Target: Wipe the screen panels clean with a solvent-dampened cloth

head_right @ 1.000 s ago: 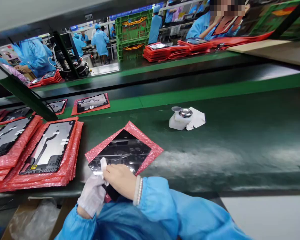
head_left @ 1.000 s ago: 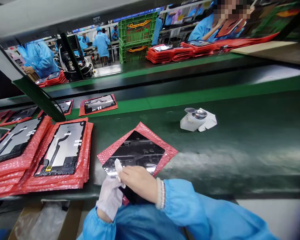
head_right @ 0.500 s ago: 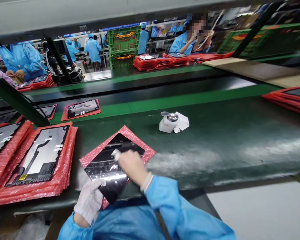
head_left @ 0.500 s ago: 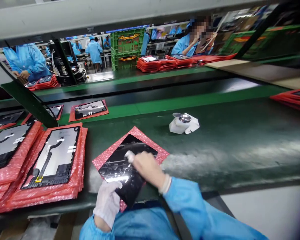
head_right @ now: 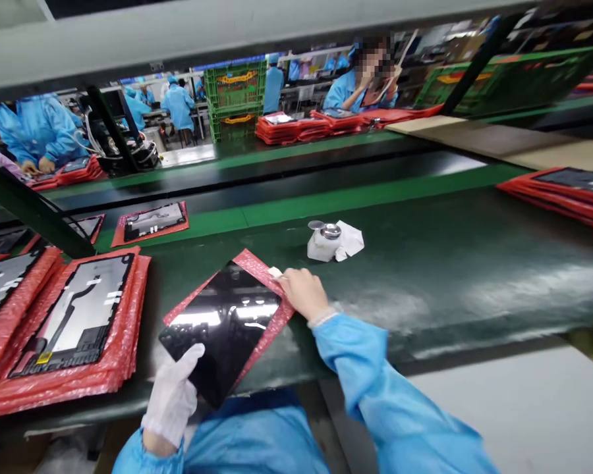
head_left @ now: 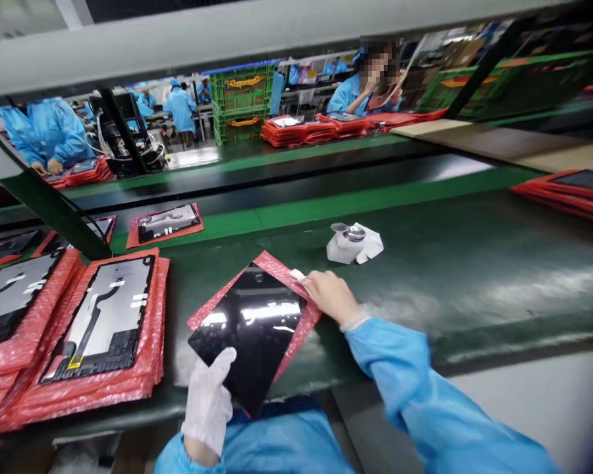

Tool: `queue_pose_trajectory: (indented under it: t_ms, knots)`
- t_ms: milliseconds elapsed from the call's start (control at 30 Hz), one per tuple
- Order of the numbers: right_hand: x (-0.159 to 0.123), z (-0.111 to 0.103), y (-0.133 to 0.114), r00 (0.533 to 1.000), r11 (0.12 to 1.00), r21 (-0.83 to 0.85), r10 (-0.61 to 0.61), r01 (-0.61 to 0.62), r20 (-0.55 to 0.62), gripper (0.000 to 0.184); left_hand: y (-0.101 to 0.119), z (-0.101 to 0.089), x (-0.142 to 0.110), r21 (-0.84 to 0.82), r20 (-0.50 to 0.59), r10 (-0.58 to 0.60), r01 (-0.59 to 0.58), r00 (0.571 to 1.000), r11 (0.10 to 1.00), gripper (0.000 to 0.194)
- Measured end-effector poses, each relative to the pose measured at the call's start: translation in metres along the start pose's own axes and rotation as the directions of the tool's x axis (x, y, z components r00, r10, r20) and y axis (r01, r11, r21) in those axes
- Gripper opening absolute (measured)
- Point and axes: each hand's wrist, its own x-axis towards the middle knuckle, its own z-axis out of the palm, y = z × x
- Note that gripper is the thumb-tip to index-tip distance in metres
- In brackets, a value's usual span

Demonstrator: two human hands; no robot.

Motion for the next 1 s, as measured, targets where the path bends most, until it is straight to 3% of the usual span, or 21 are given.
queue_pose_trajectory:
  t_ms: [100,167,200,267,333,367,400,467,567,633,700,767,800,867,900,933,967,1000]
  knots:
    - [0.025,0.0,0.052,0.972,0.906,0.38,0.226,-0.186,-0.063,0.03,0.001,-0.013,0.001,0.013,0.005,0.129,-0.129,0.992,0.992,0.026]
    - [0.031,0.005,0.066,0.944,0.792,0.54,0.331,-0.284,0.012,0.033,0.002,-0.013,0.007,-0.01,0.057,0.263,-0.263,0.963,0.965,0.027]
    - [0.034,0.008,0.07,0.934,0.759,0.565,0.353,-0.325,0.063,0.033,0.002,-0.011,0.012,-0.01,0.117,0.345,-0.346,0.931,0.938,0.029]
    - [0.043,0.013,0.071,0.928,0.754,0.548,0.348,-0.362,0.133,0.032,0.003,0.001,0.024,0.1,0.34,0.47,-0.528,0.815,0.843,0.037]
    - [0.055,0.014,0.068,0.932,0.784,0.505,0.327,-0.361,0.159,0.034,0.004,0.018,0.033,0.319,0.587,0.444,-0.697,0.677,0.642,0.043]
    - [0.061,0.013,0.065,0.932,0.793,0.491,0.317,-0.361,0.174,0.036,0.004,0.027,0.036,0.432,0.657,0.379,-0.737,0.652,0.519,0.046]
    - [0.067,0.012,0.061,0.933,0.807,0.468,0.299,-0.359,0.201,0.039,0.004,0.036,0.037,0.536,0.667,0.317,-0.729,0.675,0.425,0.05]
    - [0.078,0.008,0.052,0.935,0.872,0.371,0.224,-0.319,0.276,0.042,0.002,0.049,0.037,0.68,0.59,0.266,-0.647,0.762,0.344,0.059]
    - [0.088,0.007,0.039,0.924,0.965,0.21,0.067,-0.156,0.376,0.039,-0.005,0.057,0.036,0.802,0.377,0.222,-0.437,0.899,0.408,0.066]
    - [0.094,0.01,0.033,0.924,0.97,0.226,0.002,-0.095,0.382,0.036,-0.009,0.053,0.038,0.822,0.217,0.178,-0.278,0.96,0.497,0.065]
    - [0.099,0.014,0.028,0.932,0.926,0.353,-0.006,-0.131,0.362,0.031,-0.012,0.045,0.041,0.807,0.116,0.119,-0.163,0.986,0.568,0.066]
    - [0.105,0.016,0.018,0.899,0.789,0.552,0.003,-0.271,0.438,0.028,-0.012,0.036,0.045,0.782,0.066,0.087,-0.105,0.994,0.615,0.068]
    - [0.109,0.015,0.012,0.846,0.68,0.624,-0.011,-0.384,0.533,0.027,-0.011,0.032,0.047,0.77,0.036,0.087,-0.083,0.996,0.632,0.07]
    - [0.123,0.013,-0.005,0.671,0.477,0.609,-0.053,-0.634,0.739,0.026,-0.005,0.027,0.054,0.753,-0.024,0.125,-0.064,0.992,0.655,0.073]
    - [0.134,0.012,-0.014,0.588,0.414,0.553,-0.051,-0.723,0.807,0.025,-0.002,0.025,0.058,0.75,-0.049,0.145,-0.06,0.988,0.659,0.075]
    - [0.148,0.011,-0.023,0.553,0.385,0.518,-0.023,-0.764,0.833,0.024,0.001,0.024,0.063,0.75,-0.07,0.152,-0.049,0.986,0.66,0.075]
    - [0.166,0.012,-0.032,0.581,0.398,0.525,0.025,-0.752,0.813,0.024,0.004,0.023,0.067,0.749,-0.086,0.146,-0.033,0.986,0.662,0.074]
    - [0.186,0.013,-0.04,0.684,0.458,0.583,0.08,-0.671,0.725,0.024,0.006,0.022,0.07,0.739,-0.097,0.13,-0.016,0.987,0.674,0.071]
